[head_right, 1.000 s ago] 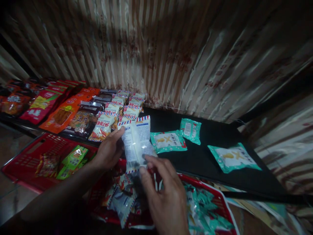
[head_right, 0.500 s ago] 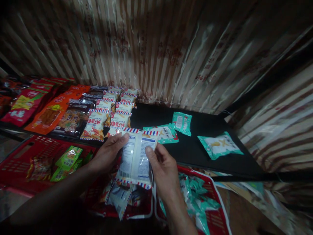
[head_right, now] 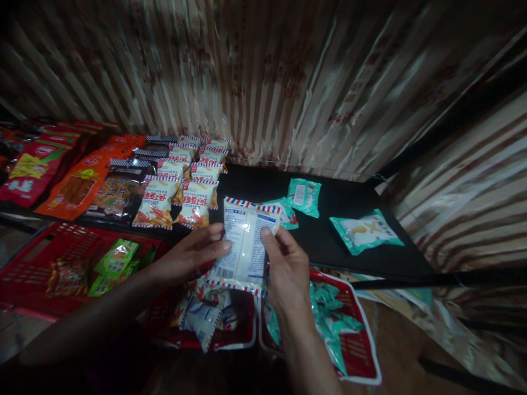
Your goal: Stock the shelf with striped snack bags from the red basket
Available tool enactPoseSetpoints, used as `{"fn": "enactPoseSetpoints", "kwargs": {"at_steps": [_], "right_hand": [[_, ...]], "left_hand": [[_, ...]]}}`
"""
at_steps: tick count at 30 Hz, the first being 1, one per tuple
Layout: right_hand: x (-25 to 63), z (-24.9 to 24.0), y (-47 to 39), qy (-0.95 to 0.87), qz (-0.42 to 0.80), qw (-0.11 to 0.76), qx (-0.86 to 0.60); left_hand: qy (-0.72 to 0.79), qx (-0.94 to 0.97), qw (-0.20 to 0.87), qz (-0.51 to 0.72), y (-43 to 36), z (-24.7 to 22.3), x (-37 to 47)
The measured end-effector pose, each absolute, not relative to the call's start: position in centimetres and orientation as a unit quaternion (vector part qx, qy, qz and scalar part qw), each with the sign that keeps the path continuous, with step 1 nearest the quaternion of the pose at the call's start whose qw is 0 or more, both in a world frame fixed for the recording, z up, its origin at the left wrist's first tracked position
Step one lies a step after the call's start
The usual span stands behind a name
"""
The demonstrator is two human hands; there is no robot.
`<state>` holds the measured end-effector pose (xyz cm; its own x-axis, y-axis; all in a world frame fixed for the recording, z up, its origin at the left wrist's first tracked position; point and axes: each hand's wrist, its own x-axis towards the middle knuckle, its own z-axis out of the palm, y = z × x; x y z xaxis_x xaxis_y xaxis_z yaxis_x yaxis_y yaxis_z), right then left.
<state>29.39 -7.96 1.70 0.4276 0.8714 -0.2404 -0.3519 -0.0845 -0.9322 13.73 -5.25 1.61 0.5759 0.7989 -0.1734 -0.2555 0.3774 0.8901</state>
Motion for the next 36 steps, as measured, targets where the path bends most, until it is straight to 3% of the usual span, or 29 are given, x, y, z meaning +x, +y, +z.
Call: {"fn": "enactPoseSetpoints", "kwargs": {"at_steps": [13, 23, 36], "right_hand": [[29.0, 1.7, -8.0, -0.262, 0.476, 0.622, -0.564], [29.9, 1.9, -8.8, -0.377, 0.535, 0.512, -0.556], [29.2, 1.4, -8.5, -0.314, 0.530, 0.565, -0.549]], "left_hand": [[0.357, 0.438, 0.740, 0.365, -5.3, 1.3, 14.4], [0.359, 0.414, 0.689, 0.475, -3.8, 1.0, 13.3], [0.350, 0.389, 0.704, 0.481, -3.7, 0.8, 13.4]]}}
